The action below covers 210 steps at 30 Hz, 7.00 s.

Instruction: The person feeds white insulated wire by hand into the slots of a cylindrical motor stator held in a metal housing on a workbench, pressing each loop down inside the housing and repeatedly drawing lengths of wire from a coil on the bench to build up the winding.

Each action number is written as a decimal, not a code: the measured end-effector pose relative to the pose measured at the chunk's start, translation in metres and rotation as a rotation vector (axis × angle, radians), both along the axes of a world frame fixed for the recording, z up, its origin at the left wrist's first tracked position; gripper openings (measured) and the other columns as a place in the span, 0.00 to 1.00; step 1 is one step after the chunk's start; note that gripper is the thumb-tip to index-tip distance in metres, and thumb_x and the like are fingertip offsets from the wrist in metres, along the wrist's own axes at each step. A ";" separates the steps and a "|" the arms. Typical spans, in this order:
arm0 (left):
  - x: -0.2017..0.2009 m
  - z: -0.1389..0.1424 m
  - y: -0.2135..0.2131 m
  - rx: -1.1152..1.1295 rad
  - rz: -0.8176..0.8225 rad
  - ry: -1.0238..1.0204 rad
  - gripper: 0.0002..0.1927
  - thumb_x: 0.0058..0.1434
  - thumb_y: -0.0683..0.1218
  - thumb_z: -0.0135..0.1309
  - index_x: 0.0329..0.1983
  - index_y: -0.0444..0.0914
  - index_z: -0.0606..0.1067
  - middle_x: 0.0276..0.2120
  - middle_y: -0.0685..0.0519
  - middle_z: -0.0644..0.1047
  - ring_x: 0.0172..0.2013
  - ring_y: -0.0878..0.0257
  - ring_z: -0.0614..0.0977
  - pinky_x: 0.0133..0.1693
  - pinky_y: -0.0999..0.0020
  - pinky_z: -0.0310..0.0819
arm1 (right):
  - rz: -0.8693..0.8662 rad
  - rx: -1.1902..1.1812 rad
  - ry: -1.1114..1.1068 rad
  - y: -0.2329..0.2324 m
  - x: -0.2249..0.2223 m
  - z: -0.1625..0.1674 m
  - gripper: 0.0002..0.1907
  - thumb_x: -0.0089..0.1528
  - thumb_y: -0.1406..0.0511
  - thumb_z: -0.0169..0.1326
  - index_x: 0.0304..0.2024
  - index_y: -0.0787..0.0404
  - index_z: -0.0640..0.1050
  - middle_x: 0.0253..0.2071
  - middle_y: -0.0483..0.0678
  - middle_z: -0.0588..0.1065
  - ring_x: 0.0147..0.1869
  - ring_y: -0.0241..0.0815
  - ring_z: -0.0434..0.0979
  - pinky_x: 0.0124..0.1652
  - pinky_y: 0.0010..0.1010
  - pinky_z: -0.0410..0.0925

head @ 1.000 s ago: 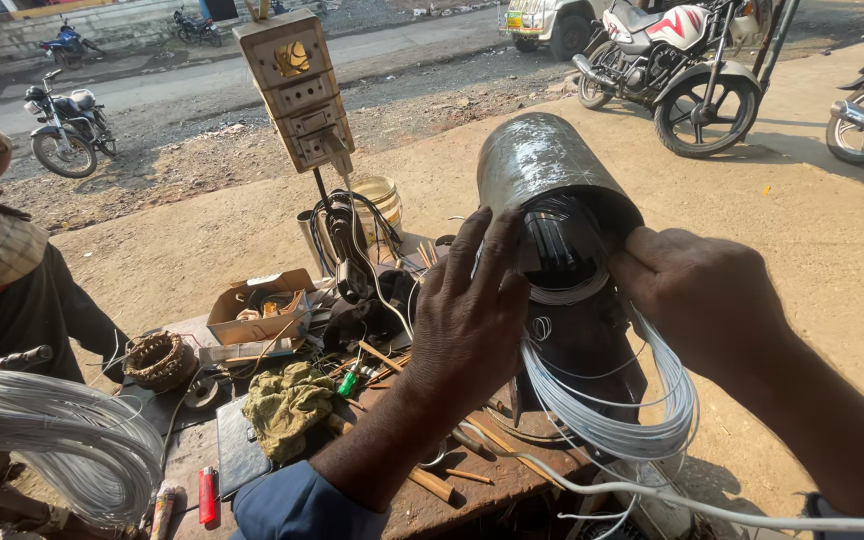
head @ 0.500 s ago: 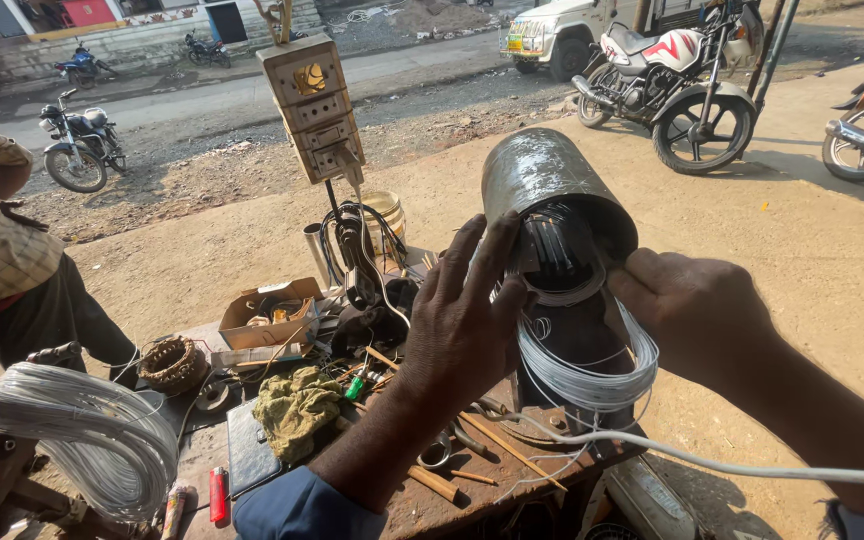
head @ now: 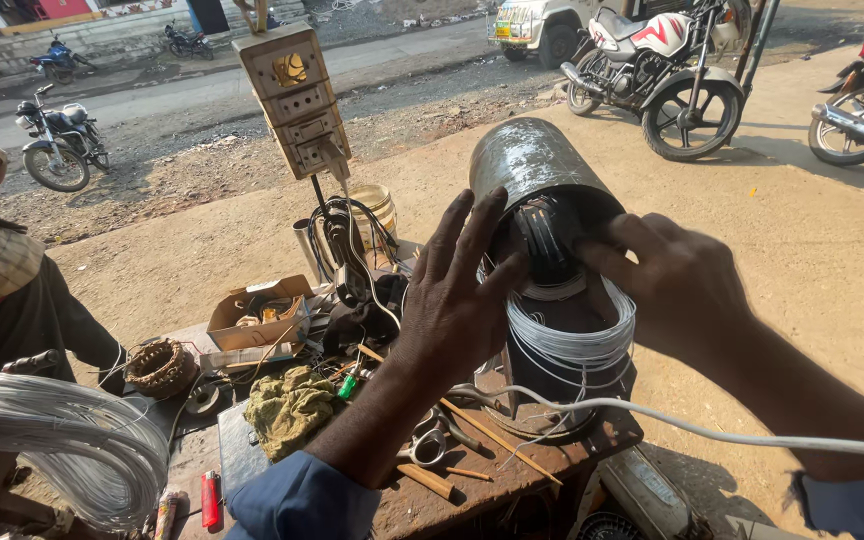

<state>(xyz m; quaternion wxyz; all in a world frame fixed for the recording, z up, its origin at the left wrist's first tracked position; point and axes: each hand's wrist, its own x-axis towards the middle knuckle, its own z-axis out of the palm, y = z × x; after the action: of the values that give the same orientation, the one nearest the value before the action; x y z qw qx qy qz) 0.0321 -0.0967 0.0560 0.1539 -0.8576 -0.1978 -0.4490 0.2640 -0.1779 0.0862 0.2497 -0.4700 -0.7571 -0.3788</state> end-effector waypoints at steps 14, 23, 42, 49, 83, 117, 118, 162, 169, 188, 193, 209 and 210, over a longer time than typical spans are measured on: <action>-0.014 -0.004 0.018 0.096 -0.081 0.197 0.08 0.63 0.51 0.66 0.44 0.50 0.80 0.78 0.54 0.52 0.77 0.43 0.53 0.75 0.34 0.51 | 0.205 -0.107 -0.068 0.002 0.026 -0.016 0.03 0.58 0.68 0.62 0.35 0.57 0.81 0.43 0.46 0.82 0.40 0.41 0.81 0.36 0.34 0.76; -0.005 0.002 0.009 -0.024 -0.300 0.084 0.11 0.61 0.51 0.67 0.45 0.47 0.81 0.78 0.53 0.50 0.77 0.40 0.49 0.76 0.37 0.52 | 0.225 -0.144 0.024 -0.022 0.011 -0.002 0.09 0.53 0.67 0.62 0.37 0.60 0.81 0.41 0.48 0.82 0.36 0.45 0.82 0.31 0.35 0.76; 0.005 0.014 0.030 0.054 -0.209 0.193 0.03 0.65 0.49 0.65 0.39 0.47 0.83 0.79 0.57 0.49 0.79 0.46 0.49 0.78 0.41 0.50 | 0.125 -0.382 -0.015 0.008 0.020 0.012 0.12 0.54 0.66 0.58 0.41 0.56 0.81 0.37 0.44 0.81 0.34 0.44 0.83 0.32 0.36 0.77; 0.010 0.013 0.029 0.063 -0.281 0.190 0.05 0.61 0.45 0.67 0.40 0.50 0.84 0.78 0.58 0.50 0.78 0.43 0.53 0.68 0.42 0.67 | -0.159 -0.620 -0.365 0.007 0.028 0.027 0.20 0.66 0.53 0.52 0.57 0.50 0.78 0.27 0.41 0.79 0.30 0.38 0.83 0.30 0.33 0.76; 0.006 0.007 0.027 -0.038 -0.376 0.143 0.13 0.57 0.60 0.66 0.36 0.49 0.85 0.76 0.54 0.52 0.75 0.33 0.55 0.64 0.35 0.72 | -0.155 -0.567 -0.481 0.006 0.030 0.035 0.29 0.57 0.58 0.57 0.62 0.48 0.75 0.19 0.42 0.75 0.18 0.40 0.79 0.19 0.37 0.72; 0.003 0.009 0.049 -0.008 -0.271 0.148 0.12 0.56 0.50 0.70 0.43 0.45 0.85 0.74 0.51 0.59 0.71 0.34 0.65 0.60 0.51 0.80 | 0.017 -0.109 -0.103 0.007 0.007 -0.017 0.19 0.55 0.66 0.60 0.50 0.54 0.83 0.44 0.49 0.82 0.22 0.41 0.78 0.22 0.37 0.72; -0.001 0.013 0.045 -0.019 -0.268 0.158 0.15 0.54 0.52 0.71 0.43 0.45 0.85 0.73 0.50 0.59 0.71 0.34 0.65 0.60 0.50 0.79 | -0.001 -0.159 -0.061 0.005 0.005 -0.016 0.19 0.56 0.65 0.60 0.51 0.54 0.82 0.45 0.48 0.82 0.24 0.43 0.79 0.24 0.37 0.73; -0.004 0.051 0.027 -0.266 -0.250 0.327 0.19 0.49 0.53 0.72 0.45 0.52 0.86 0.76 0.47 0.46 0.75 0.38 0.51 0.57 0.50 0.76 | 0.298 -0.409 0.340 0.005 0.008 0.007 0.16 0.59 0.64 0.62 0.50 0.58 0.83 0.48 0.54 0.82 0.41 0.50 0.86 0.41 0.36 0.78; -0.009 0.048 0.035 -0.227 -0.271 0.309 0.22 0.48 0.52 0.73 0.48 0.49 0.84 0.77 0.48 0.49 0.75 0.43 0.56 0.62 0.52 0.74 | 0.072 -0.269 0.205 -0.003 -0.016 -0.008 0.19 0.56 0.66 0.62 0.50 0.64 0.81 0.49 0.57 0.80 0.42 0.54 0.84 0.42 0.41 0.77; -0.021 0.007 0.008 0.055 0.130 0.004 0.22 0.53 0.38 0.61 0.52 0.45 0.83 0.70 0.39 0.59 0.67 0.35 0.66 0.60 0.39 0.71 | 0.199 -0.306 0.407 -0.007 -0.024 -0.003 0.16 0.55 0.67 0.62 0.46 0.62 0.81 0.46 0.52 0.80 0.43 0.53 0.84 0.41 0.37 0.77; -0.004 0.031 0.014 -0.100 0.118 0.198 0.18 0.50 0.40 0.64 0.46 0.46 0.83 0.74 0.41 0.50 0.74 0.34 0.46 0.66 0.26 0.51 | 0.235 -0.296 0.434 -0.008 -0.029 -0.002 0.14 0.57 0.66 0.64 0.45 0.61 0.81 0.46 0.53 0.80 0.43 0.53 0.84 0.41 0.37 0.77; -0.003 -0.004 0.010 -0.324 -0.036 -0.221 0.10 0.57 0.41 0.64 0.42 0.45 0.85 0.74 0.37 0.59 0.75 0.30 0.50 0.69 0.33 0.52 | 0.278 -0.261 0.464 -0.001 -0.020 -0.012 0.13 0.57 0.68 0.64 0.44 0.63 0.81 0.42 0.53 0.81 0.44 0.51 0.84 0.41 0.36 0.77; -0.005 -0.004 0.011 -0.347 -0.030 -0.205 0.09 0.57 0.42 0.65 0.41 0.45 0.85 0.74 0.38 0.59 0.75 0.31 0.50 0.69 0.33 0.51 | 0.292 -0.257 0.460 -0.001 -0.019 -0.012 0.13 0.57 0.68 0.63 0.44 0.63 0.81 0.43 0.53 0.81 0.44 0.50 0.84 0.42 0.36 0.77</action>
<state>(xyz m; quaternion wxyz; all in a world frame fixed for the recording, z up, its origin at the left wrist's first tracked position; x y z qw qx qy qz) 0.0270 -0.0858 0.0524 -0.0239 -0.8240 -0.2742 -0.4952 0.2446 -0.1786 0.0744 0.4052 -0.4573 -0.7819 -0.1235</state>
